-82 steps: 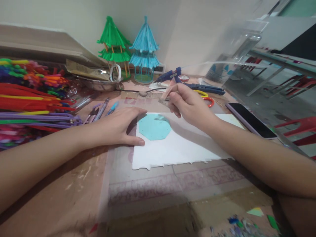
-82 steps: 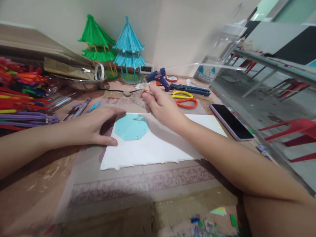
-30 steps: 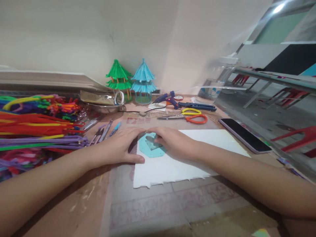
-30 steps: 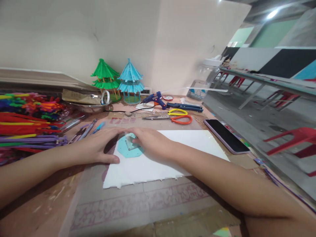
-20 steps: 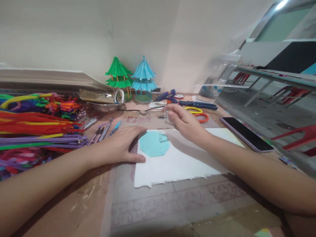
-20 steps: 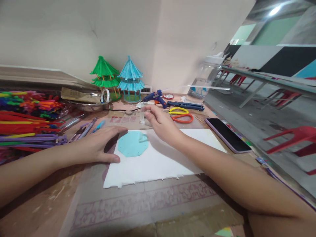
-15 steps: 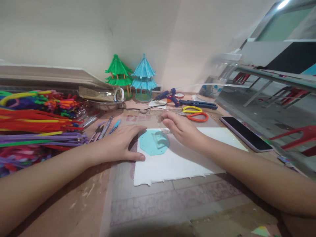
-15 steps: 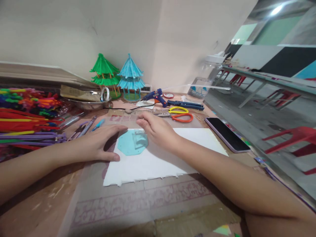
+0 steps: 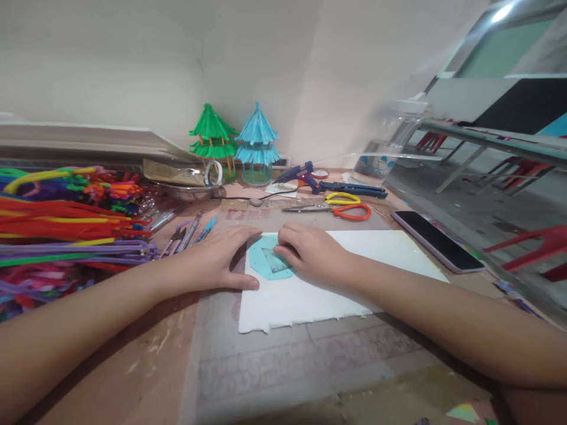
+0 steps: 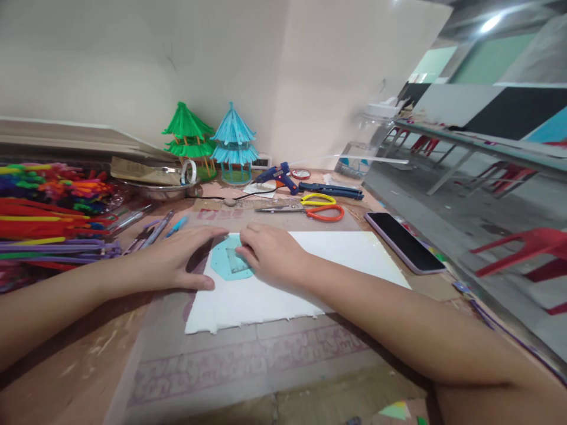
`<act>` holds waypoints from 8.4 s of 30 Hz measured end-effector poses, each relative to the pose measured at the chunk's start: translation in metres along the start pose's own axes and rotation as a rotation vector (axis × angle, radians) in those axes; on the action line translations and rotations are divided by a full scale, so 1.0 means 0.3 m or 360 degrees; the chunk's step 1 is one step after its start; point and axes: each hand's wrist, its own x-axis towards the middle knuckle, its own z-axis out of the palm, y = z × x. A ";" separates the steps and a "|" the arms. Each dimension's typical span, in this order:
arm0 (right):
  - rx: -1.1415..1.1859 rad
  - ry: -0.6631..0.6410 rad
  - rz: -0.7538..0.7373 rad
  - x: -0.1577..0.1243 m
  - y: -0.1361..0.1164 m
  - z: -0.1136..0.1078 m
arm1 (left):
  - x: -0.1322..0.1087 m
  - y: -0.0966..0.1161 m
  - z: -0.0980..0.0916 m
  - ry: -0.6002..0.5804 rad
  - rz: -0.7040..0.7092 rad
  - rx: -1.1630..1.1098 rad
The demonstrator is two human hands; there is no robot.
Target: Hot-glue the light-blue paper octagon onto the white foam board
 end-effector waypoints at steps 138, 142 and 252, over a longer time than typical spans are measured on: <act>0.1837 0.0336 0.0454 0.087 0.171 0.010 | 0.012 0.041 0.007 0.0250 -0.0163 0.0158; 0.1823 0.0330 0.0443 0.085 0.174 0.013 | 0.007 0.048 0.020 0.0180 -0.0013 0.0182; 0.1685 0.0363 0.0365 0.071 0.193 0.025 | -0.027 0.104 0.020 -0.0190 0.0289 0.0450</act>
